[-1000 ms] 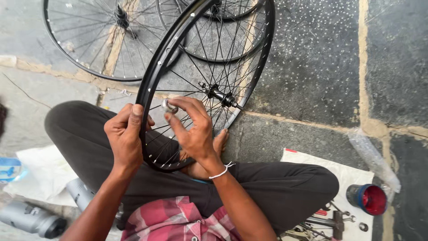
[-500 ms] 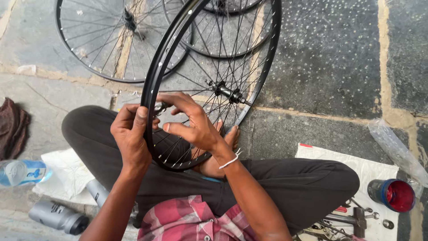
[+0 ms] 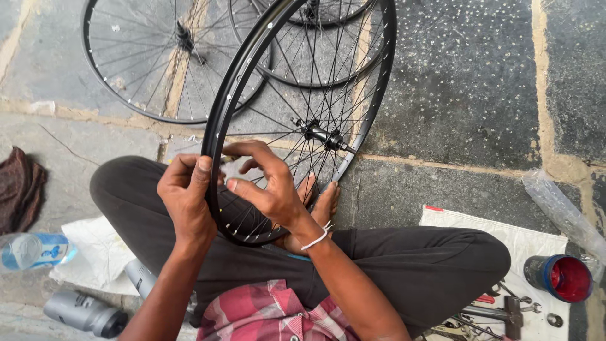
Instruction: The person sits on the ground and uses a small metal tool to tighten or adjust the nipples on the rim of a bicycle wheel. They rotate the wheel to access different spokes and continue the adjustment process around the circumference of the rim.
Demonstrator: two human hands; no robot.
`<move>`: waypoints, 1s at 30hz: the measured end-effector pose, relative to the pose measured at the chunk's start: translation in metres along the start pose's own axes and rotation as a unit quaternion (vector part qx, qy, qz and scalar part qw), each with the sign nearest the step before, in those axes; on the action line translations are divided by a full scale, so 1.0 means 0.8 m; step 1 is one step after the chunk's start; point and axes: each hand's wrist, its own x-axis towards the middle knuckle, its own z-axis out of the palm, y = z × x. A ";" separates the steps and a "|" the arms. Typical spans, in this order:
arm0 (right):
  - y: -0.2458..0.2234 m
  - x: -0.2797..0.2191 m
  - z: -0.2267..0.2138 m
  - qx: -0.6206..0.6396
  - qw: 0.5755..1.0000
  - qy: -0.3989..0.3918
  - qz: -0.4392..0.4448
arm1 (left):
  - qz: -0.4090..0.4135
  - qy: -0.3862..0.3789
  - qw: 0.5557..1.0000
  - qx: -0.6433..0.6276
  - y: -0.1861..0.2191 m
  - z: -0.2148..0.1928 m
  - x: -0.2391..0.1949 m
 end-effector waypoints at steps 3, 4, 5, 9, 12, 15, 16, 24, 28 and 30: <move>-0.003 -0.010 0.021 -0.107 0.989 0.087 -0.055 | 0.024 -0.036 0.999 -0.022 0.005 0.003 0.000; -0.004 -0.014 0.024 -0.155 0.980 0.098 -0.082 | 0.021 -0.061 0.998 -0.025 0.008 0.005 -0.001; -0.003 -0.013 0.026 -0.202 0.967 0.107 -0.114 | 0.024 -0.084 0.996 -0.026 0.012 0.005 0.001; 0.002 -0.017 0.032 -0.305 0.929 0.128 -0.165 | -0.001 -0.152 0.987 -0.058 0.032 0.011 0.008; 0.009 -0.015 0.035 -0.310 0.925 0.147 -0.164 | 0.004 -0.117 0.993 -0.009 0.051 0.029 0.009; 0.006 -0.022 0.035 -0.248 0.946 0.181 -0.104 | 0.045 -0.106 0.988 0.100 0.073 0.033 0.032; 0.003 -0.026 0.031 -0.241 0.946 0.195 -0.099 | 0.024 -0.114 0.987 0.112 0.070 0.040 0.038; -0.027 -0.040 -0.022 -0.322 0.930 0.157 -0.078 | 0.099 -0.104 0.977 0.156 0.031 0.027 -0.009; -0.031 -0.039 -0.022 -0.189 0.976 0.104 0.036 | 0.077 -0.071 0.991 0.085 0.015 0.023 -0.019; -0.037 -0.039 -0.028 -0.157 0.986 0.029 0.055 | 0.008 -0.054 0.998 0.034 0.011 0.021 -0.022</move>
